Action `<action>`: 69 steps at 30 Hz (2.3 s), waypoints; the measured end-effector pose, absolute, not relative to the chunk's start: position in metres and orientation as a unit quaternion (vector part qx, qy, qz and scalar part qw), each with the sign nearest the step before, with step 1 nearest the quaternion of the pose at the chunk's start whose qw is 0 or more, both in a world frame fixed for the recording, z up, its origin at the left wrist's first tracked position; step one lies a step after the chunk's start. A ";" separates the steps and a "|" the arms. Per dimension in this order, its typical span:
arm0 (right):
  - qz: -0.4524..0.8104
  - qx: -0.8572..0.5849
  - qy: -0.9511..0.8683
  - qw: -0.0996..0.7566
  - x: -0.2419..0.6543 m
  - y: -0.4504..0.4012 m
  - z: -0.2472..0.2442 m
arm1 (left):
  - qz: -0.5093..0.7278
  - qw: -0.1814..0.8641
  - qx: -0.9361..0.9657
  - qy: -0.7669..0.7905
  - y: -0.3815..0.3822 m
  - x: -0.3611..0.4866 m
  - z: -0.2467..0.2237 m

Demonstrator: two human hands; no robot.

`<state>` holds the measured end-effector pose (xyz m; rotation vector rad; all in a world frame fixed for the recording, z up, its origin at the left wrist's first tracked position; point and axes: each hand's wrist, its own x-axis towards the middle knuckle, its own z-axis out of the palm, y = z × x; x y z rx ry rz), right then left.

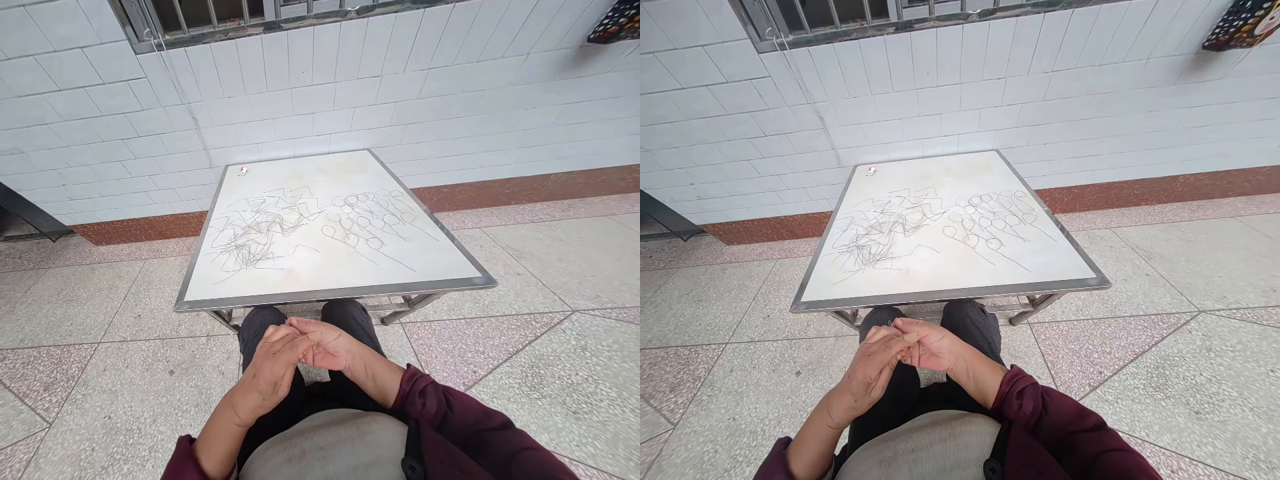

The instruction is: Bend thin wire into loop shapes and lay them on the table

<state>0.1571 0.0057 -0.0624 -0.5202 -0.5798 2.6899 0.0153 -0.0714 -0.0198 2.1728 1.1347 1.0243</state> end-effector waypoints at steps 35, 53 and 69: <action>0.447 -0.204 -0.832 0.259 0.176 0.002 -0.050 | 0.349 0.287 0.670 0.589 -0.068 0.011 -0.012; 0.497 -0.226 -0.814 0.198 0.175 -0.001 -0.054 | 0.206 0.304 0.749 0.551 -0.064 0.000 -0.006; 0.341 -0.268 -0.881 0.186 0.169 -0.004 -0.073 | 0.137 0.276 0.781 0.544 -0.055 -0.007 -0.016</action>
